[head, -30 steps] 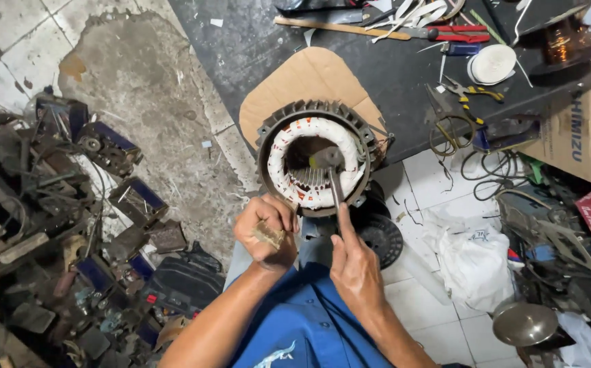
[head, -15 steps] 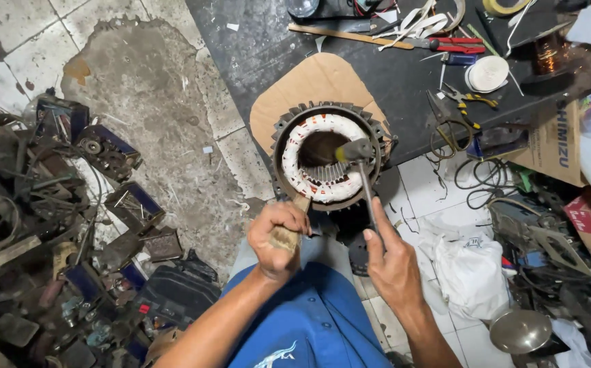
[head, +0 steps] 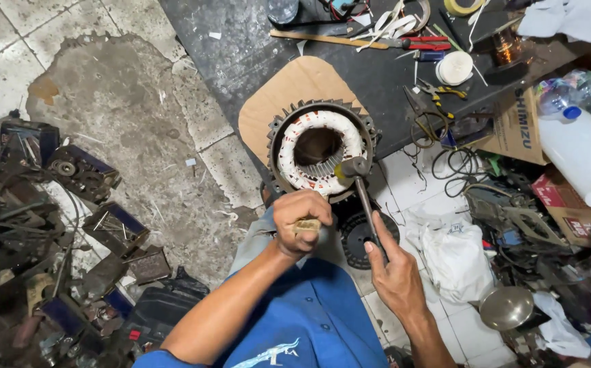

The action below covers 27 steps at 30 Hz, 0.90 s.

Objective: Repairing an electric motor by shaping internal coils with a hammer and trimming wires with scissors.

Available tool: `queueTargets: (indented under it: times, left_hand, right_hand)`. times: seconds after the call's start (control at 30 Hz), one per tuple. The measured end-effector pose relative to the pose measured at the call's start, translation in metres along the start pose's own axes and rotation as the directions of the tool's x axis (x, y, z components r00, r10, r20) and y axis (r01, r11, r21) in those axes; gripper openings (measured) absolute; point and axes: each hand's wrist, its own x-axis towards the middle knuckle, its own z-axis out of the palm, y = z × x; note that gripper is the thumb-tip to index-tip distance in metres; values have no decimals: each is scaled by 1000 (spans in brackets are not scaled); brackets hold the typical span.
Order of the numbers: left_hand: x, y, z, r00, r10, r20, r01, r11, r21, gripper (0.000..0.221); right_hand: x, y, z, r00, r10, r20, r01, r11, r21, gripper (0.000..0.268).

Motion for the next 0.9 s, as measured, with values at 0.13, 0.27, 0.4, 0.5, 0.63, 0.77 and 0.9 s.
queueTargets:
  times: [0.13,0.27,0.4,0.5,0.63,0.77,0.9]
  left_hand:
    - [7,-11,5,994,-38,-104,44,997,56,80]
    - [5,-15,8,990,-48,-131,57,996,65,83]
    - [-2,-48,5,979,50,-198,-59,998,-39,78]
    - [3,-42,1,973,43,-228,-47,999,-12,78]
    - [5,-47,8,968,54,-243,-57,998,-5,79]
    - [6,-42,8,966,40,-255,-53,998,-43,77]
    - [11,-40,9,967,30,-254,-42,998,-42,77]
  right_hand:
    - [27,-12,-39,996,-61,66,61,998,9,66]
    - [47,-44,-80,853,-436,-287,447,894,-28,56]
    - [53,-76,-58,888,-382,-256,428,891,152,52]
    - [66,-68,-67,933,-356,-54,359,928,95,53]
    - [82,-41,-67,937,-259,236,275,961,-37,55]
    - [86,-46,-70,911,-300,282,344,931,-120,53]
    - [87,-32,-60,943,-280,181,307,941,-142,53]
